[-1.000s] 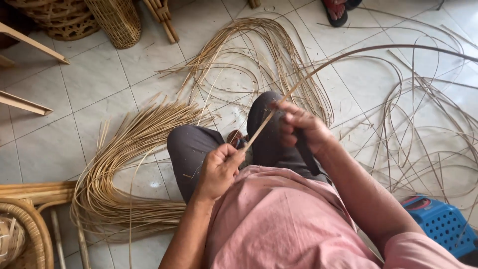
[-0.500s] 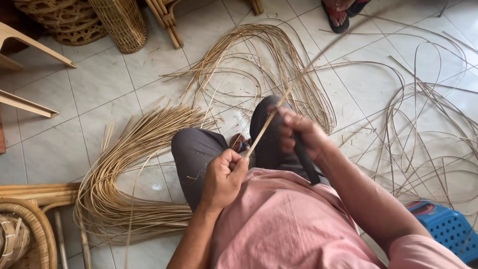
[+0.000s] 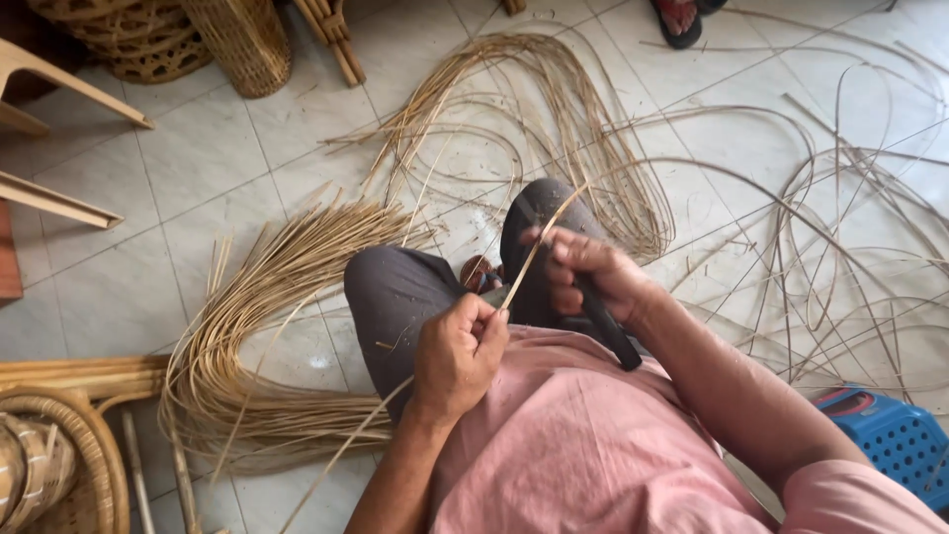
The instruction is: A person is sitting on the floor, using a knife to shave and trim thin rattan strips, preparing them for weaving. They hold the strip with one hand and pull the knife along its length with the other.
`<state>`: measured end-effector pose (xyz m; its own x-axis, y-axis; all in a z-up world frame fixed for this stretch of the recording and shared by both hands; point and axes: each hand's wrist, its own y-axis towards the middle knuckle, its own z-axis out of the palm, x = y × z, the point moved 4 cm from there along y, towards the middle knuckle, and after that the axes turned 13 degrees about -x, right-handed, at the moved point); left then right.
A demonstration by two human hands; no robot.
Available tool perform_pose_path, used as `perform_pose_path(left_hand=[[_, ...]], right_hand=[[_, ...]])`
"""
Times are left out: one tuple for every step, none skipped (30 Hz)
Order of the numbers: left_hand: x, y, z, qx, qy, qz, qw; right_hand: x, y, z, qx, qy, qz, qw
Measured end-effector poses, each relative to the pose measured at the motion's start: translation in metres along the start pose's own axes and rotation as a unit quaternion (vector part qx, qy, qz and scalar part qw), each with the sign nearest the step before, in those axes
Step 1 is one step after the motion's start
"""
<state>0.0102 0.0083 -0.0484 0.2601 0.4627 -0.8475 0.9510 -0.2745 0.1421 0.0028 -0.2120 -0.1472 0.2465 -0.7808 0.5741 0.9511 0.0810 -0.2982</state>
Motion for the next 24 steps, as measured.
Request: perform_pose_path(left_hand=[[-0.001, 0.001, 0.0, -0.006, 0.012, 0.018, 1.0], [-0.002, 0.001, -0.002, -0.01, 0.013, 0.024, 1.0], [-0.003, 0.0, -0.004, -0.012, 0.002, 0.018, 1.0], [-0.004, -0.001, -0.005, -0.01, -0.01, 0.013, 1.0], [-0.007, 0.0, -0.007, -0.01, -0.01, 0.019, 1.0], [-0.011, -0.002, -0.01, -0.01, -0.025, 0.044, 0.999], [-0.016, -0.005, -0.013, -0.01, -0.04, 0.07, 0.997], [-0.013, -0.006, -0.01, -0.008, -0.042, 0.074, 0.996], [-0.007, -0.006, -0.007, -0.003, -0.051, 0.046, 0.998], [-0.001, -0.008, -0.005, 0.002, -0.06, 0.016, 0.998], [-0.002, -0.006, -0.004, 0.003, -0.06, 0.017, 0.998], [-0.001, -0.007, -0.004, 0.002, -0.081, 0.004, 0.997], [-0.001, -0.008, -0.003, 0.001, -0.101, -0.009, 0.995], [0.002, -0.01, -0.006, 0.002, -0.098, -0.009, 0.995], [0.008, -0.013, -0.007, 0.015, -0.124, -0.046, 0.991], [0.013, -0.014, -0.006, 0.032, -0.152, -0.08, 0.985], [0.012, -0.017, -0.011, 0.036, -0.151, -0.077, 0.985], [0.012, -0.019, -0.016, 0.032, -0.144, -0.079, 0.986], [0.011, -0.02, -0.021, 0.027, -0.138, -0.081, 0.987], [0.014, -0.021, -0.018, 0.026, -0.136, -0.083, 0.987], [0.016, -0.023, -0.015, 0.031, -0.149, -0.082, 0.985], [0.018, -0.025, -0.011, 0.036, -0.163, -0.08, 0.983], [0.02, -0.026, -0.009, 0.037, -0.162, -0.081, 0.983], [0.022, -0.02, -0.007, 0.023, -0.155, -0.076, 0.985]], right_hand=[[-0.009, -0.005, 0.009, 0.019, -0.055, -0.004, 0.998], [-0.007, -0.006, 0.01, 0.024, -0.056, -0.009, 0.998], [-0.007, -0.008, 0.01, 0.027, -0.046, 0.009, 0.999], [-0.007, -0.011, 0.008, 0.028, -0.035, 0.026, 0.999], [0.008, -0.003, 0.0, 0.029, -0.035, 0.02, 0.999], [0.022, 0.003, -0.009, 0.029, 0.005, 0.004, 1.0], [0.037, 0.009, -0.019, 0.03, 0.045, -0.011, 0.998], [0.034, 0.009, -0.017, 0.03, 0.044, -0.015, 0.998], [0.032, 0.01, -0.016, 0.021, 0.064, -0.014, 0.998], [0.027, 0.012, -0.014, 0.013, 0.084, -0.011, 0.996], [0.023, 0.006, -0.006, 0.013, 0.084, -0.013, 0.996], [0.015, 0.0, 0.003, 0.02, 0.051, 0.004, 0.998], [0.007, -0.007, 0.012, 0.027, 0.018, 0.021, 0.999], [0.009, -0.003, 0.001, 0.027, 0.021, 0.021, 0.999], [0.011, 0.001, -0.009, 0.049, -0.013, 0.006, 0.999], [0.016, 0.003, -0.021, 0.067, -0.049, -0.014, 0.996], [0.028, 0.008, -0.035, 0.065, -0.047, -0.018, 0.997], [0.044, 0.016, -0.051, 0.033, -0.009, -0.05, 0.998], [0.06, 0.024, -0.066, 0.0, 0.03, -0.081, 0.996], [0.059, 0.021, -0.059, 0.001, 0.032, -0.079, 0.996], [0.059, 0.018, -0.052, -0.011, 0.039, -0.074, 0.996], [0.057, 0.013, -0.047, -0.023, 0.046, -0.069, 0.996], [0.046, 0.01, -0.041, -0.024, 0.047, -0.069, 0.996], [0.039, 0.01, -0.035, -0.017, 0.004, -0.062, 0.998]])
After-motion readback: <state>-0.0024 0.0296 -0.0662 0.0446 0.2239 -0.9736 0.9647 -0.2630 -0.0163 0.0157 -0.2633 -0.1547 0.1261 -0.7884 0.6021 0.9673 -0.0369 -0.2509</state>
